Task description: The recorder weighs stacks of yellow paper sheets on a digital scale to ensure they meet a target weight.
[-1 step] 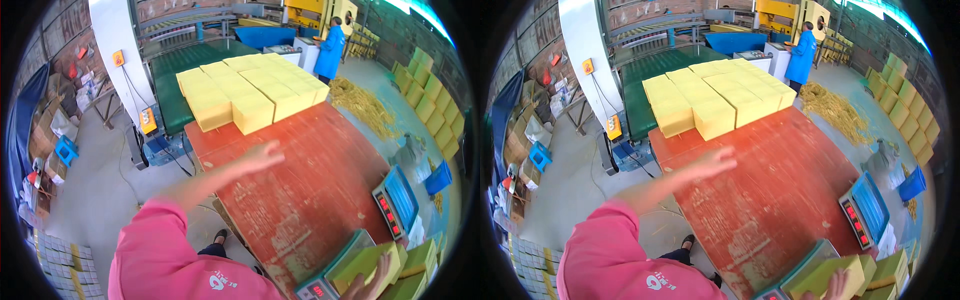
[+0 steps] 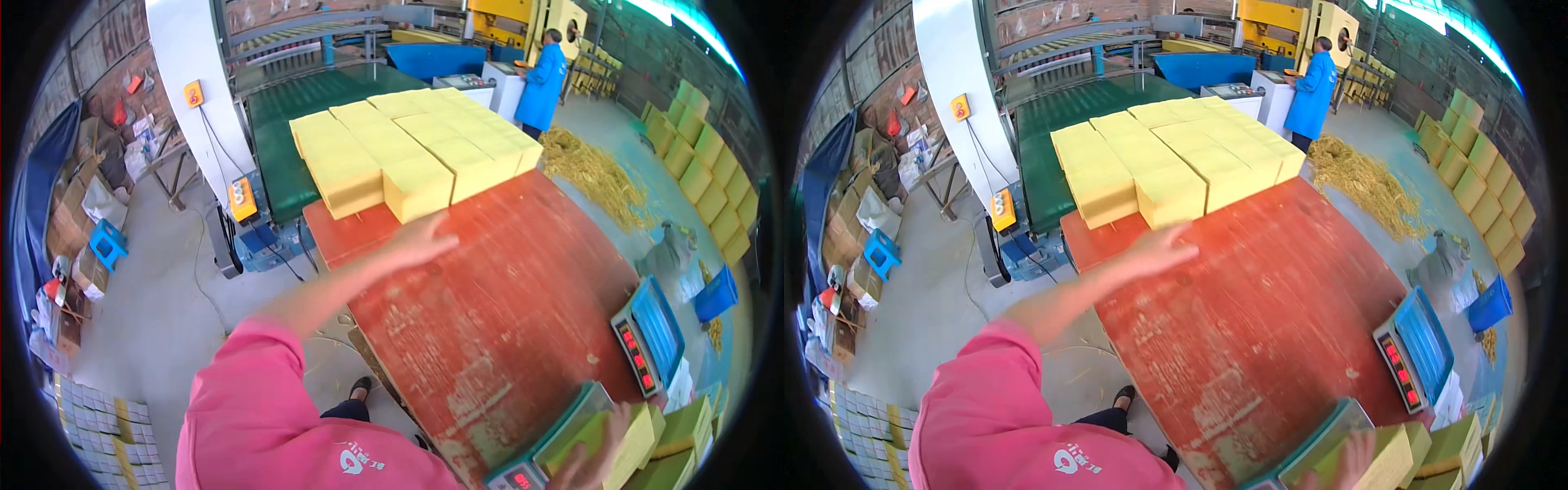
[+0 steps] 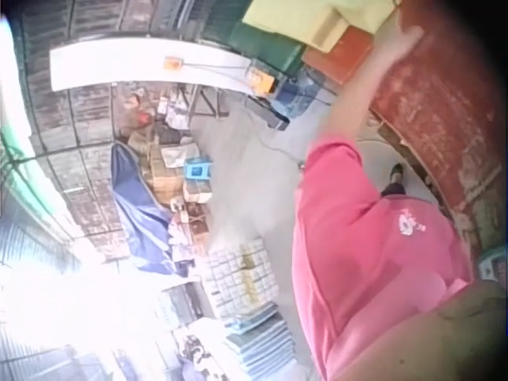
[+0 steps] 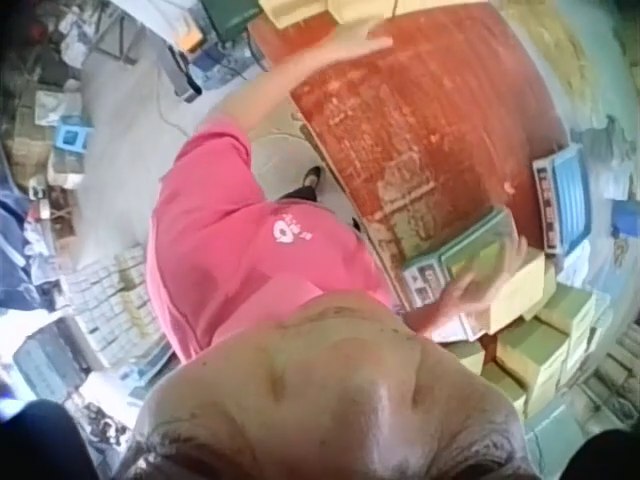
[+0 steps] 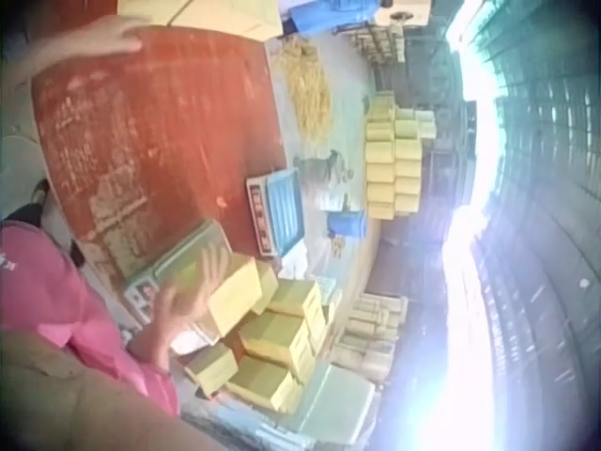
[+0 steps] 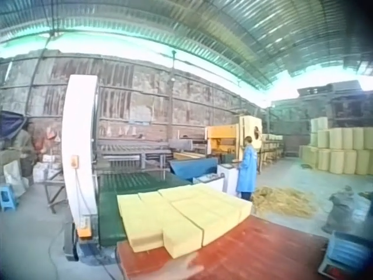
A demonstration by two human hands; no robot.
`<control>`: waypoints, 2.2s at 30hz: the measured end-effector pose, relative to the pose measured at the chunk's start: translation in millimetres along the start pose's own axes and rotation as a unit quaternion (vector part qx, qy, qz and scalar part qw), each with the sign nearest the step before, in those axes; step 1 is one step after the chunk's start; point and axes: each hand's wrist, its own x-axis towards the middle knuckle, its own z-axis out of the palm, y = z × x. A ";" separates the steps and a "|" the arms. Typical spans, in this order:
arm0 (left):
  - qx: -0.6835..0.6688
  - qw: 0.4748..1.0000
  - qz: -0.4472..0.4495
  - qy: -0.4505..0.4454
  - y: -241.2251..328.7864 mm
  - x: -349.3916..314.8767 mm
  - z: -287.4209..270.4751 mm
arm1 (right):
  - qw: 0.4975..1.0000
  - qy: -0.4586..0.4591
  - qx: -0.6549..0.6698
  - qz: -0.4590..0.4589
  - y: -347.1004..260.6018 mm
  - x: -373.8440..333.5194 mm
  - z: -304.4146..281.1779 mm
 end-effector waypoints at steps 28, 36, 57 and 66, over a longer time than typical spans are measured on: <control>0.074 0.937 0.325 -0.105 -116.4 -56.9 -67.2 | 0.850 -0.494 0.102 0.154 -17.2 88.4 337.6; -0.559 0.754 -0.339 -0.059 -114.2 -232.1 8.2 | 0.881 -0.413 0.066 0.221 -54.7 -2.3 263.4; -0.706 0.668 -0.231 0.050 45.2 -342.7 107.8 | 0.921 -0.235 0.208 0.233 14.8 -158.4 104.9; -0.568 0.805 -0.070 -0.154 235.8 -237.4 95.0 | 0.874 -0.132 0.355 0.304 27.0 -79.1 -101.9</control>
